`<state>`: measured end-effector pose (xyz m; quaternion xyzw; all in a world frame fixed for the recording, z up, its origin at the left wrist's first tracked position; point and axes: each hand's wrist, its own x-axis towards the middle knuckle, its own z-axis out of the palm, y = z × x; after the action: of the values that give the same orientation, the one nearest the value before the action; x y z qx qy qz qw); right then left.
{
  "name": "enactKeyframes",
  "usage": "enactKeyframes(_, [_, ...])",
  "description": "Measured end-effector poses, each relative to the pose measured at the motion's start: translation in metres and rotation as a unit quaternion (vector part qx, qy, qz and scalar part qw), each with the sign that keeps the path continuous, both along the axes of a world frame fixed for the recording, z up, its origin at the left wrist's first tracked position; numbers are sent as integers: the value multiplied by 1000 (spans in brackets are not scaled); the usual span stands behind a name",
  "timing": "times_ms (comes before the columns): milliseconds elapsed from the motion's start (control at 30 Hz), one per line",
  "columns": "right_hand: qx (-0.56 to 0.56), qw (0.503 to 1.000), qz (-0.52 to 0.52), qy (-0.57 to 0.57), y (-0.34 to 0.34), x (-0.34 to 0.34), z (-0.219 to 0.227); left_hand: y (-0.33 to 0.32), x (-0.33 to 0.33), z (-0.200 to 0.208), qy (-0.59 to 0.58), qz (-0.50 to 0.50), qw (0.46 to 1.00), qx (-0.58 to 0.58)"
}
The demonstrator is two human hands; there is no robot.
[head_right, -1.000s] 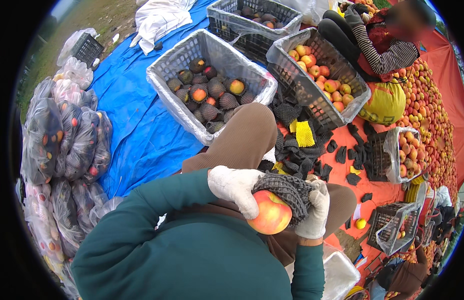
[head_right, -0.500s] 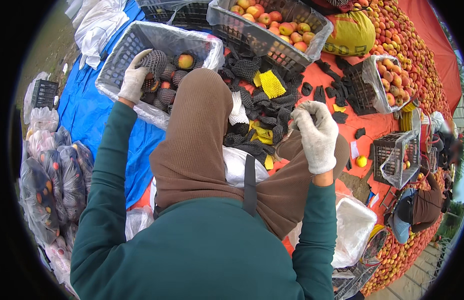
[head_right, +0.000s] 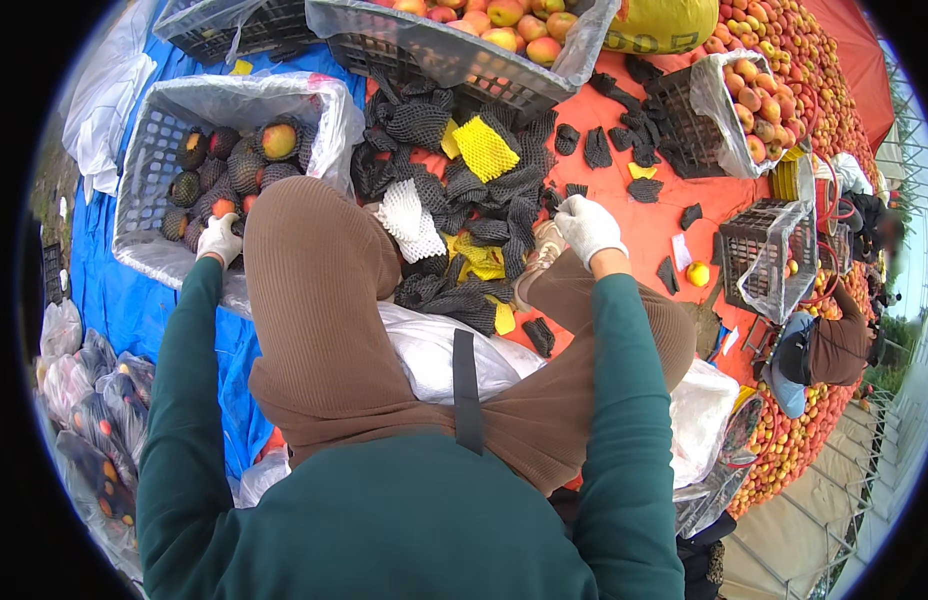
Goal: The person sits on a tarp and repeatedly picks apples from a crate, wraps each one in a foam net, and places the wrapped apple into a basket. The process is continuous and repetitive throughout the clip.
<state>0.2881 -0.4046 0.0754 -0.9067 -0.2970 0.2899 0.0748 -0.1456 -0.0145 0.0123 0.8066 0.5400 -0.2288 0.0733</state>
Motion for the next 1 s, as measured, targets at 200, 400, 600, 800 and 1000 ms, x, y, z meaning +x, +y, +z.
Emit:
enactKeyframes(200, [-52, 997, -55, -8, 31, 2, -102, 10, -18, 4, 10, -20, 995, -94])
enactKeyframes(400, [-174, 980, -59, 70, 38, -5, -137, -15, -10, 48, -309, -54, 949, 33])
enactKeyframes(600, [208, 912, -159, 316, 89, -2, -40, -66, 103, 186, -678, 134, 707, -148])
enactKeyframes(800, [482, 667, -154, 546, 103, -76, 128, -144, 193, 223, -657, 42, 598, -456])
enactKeyframes(1000, [547, 674, -191, 458, 49, -134, 139, -217, 193, 218, -610, 53, 557, -561])
